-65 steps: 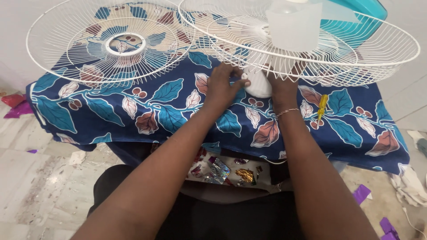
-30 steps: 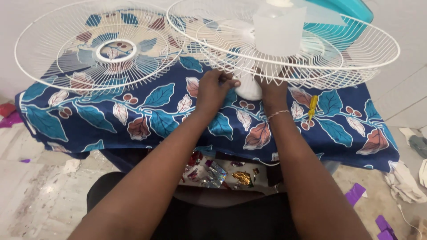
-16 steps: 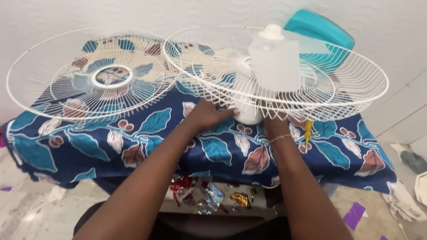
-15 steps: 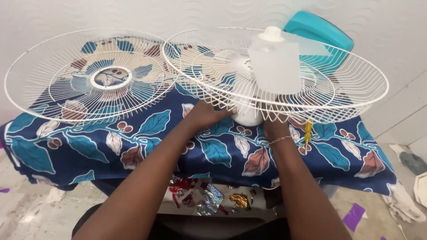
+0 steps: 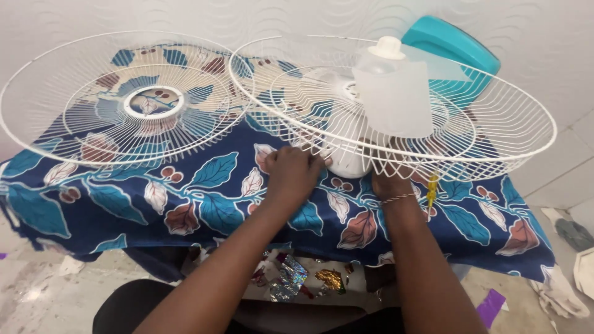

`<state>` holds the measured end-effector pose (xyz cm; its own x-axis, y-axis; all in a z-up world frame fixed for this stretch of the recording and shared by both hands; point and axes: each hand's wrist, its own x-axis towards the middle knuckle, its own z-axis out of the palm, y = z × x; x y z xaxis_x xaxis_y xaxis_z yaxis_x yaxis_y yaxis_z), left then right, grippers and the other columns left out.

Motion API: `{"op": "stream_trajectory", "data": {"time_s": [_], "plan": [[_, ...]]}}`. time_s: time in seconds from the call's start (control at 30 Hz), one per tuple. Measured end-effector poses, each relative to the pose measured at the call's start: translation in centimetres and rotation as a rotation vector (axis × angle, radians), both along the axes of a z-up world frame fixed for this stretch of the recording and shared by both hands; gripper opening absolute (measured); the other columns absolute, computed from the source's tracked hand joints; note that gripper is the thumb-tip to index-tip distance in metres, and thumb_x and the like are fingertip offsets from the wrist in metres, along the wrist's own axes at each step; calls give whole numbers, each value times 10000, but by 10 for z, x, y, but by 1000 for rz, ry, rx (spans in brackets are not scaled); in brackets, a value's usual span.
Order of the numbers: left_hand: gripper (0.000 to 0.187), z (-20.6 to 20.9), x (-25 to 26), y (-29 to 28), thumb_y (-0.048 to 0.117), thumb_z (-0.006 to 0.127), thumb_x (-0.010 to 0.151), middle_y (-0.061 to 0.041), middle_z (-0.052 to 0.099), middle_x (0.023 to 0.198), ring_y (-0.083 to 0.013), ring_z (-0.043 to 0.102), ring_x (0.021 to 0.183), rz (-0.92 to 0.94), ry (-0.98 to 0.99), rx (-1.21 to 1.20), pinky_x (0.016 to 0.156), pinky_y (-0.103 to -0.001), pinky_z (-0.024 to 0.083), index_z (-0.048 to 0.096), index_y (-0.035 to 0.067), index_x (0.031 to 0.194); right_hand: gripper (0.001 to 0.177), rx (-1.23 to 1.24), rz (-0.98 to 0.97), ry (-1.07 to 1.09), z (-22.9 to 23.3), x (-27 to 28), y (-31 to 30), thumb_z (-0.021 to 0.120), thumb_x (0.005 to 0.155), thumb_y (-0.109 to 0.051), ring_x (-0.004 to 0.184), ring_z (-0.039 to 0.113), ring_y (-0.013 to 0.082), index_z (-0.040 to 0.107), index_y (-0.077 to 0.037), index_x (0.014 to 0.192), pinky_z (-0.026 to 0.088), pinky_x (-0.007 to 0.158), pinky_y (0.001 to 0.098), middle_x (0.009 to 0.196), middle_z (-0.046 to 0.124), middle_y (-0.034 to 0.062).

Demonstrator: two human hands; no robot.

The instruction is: The person assembles an electric fan by hand. They place the fan blades onto the motor shaft, secure them with a plastic cap, and then attach the front wire cage to complete the assembly.

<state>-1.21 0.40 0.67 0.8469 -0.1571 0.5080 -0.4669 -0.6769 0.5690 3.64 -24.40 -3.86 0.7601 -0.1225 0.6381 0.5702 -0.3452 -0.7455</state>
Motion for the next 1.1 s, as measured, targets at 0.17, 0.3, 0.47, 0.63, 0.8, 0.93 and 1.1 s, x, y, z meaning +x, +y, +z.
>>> {"op": "stream_trajectory", "data": {"time_s": [0.17,0.3,0.47,0.63,0.8,0.93,1.1], "plan": [[405,-13,10,-9,411,610,955,-174,699,916,-339,597,1029,35,-10,-51,979,-551,338,752,39,881,604,660,384,166,12,-3,13,762,907,-139,1269,578,206,484,-105,1443,505,1068,364,1358,582,58],[396,-18,24,-9,418,632,953,-190,698,934,-355,636,989,75,12,3,905,-546,429,747,41,911,604,600,365,142,10,-3,22,773,901,-86,1249,584,218,477,-87,1428,494,1069,382,1336,581,65],[348,-18,48,3,356,658,940,-211,688,927,-403,656,934,40,-116,-85,820,-554,490,728,16,963,479,658,347,94,3,17,29,709,971,-92,1220,599,238,483,-78,1394,487,1068,406,1306,603,80],[340,-5,78,23,354,697,906,-193,730,900,-383,690,892,-29,13,-235,778,-511,525,721,23,978,426,737,464,-15,-6,49,39,663,1032,-101,1297,568,254,506,-90,1428,440,1159,413,1374,608,111],[331,-2,96,35,360,723,889,-187,749,915,-380,719,845,-27,60,-214,734,-469,546,755,68,1041,516,-891,-518,-414,-19,53,33,639,920,32,1307,532,427,610,-170,1394,399,1127,538,1399,590,197],[361,-4,90,33,377,763,834,-181,748,866,-379,720,784,-2,-55,-245,686,-452,552,767,53,994,661,-1042,-422,-305,-24,47,29,621,770,68,1284,519,466,582,-87,1412,365,1102,624,1375,590,236],[383,13,67,43,399,745,857,-177,730,732,-310,748,679,-46,263,-274,693,-411,573,753,31,960,686,-939,-348,-279,-17,37,31,595,824,91,1321,485,481,577,-175,1456,387,1131,598,1389,568,248]]}}
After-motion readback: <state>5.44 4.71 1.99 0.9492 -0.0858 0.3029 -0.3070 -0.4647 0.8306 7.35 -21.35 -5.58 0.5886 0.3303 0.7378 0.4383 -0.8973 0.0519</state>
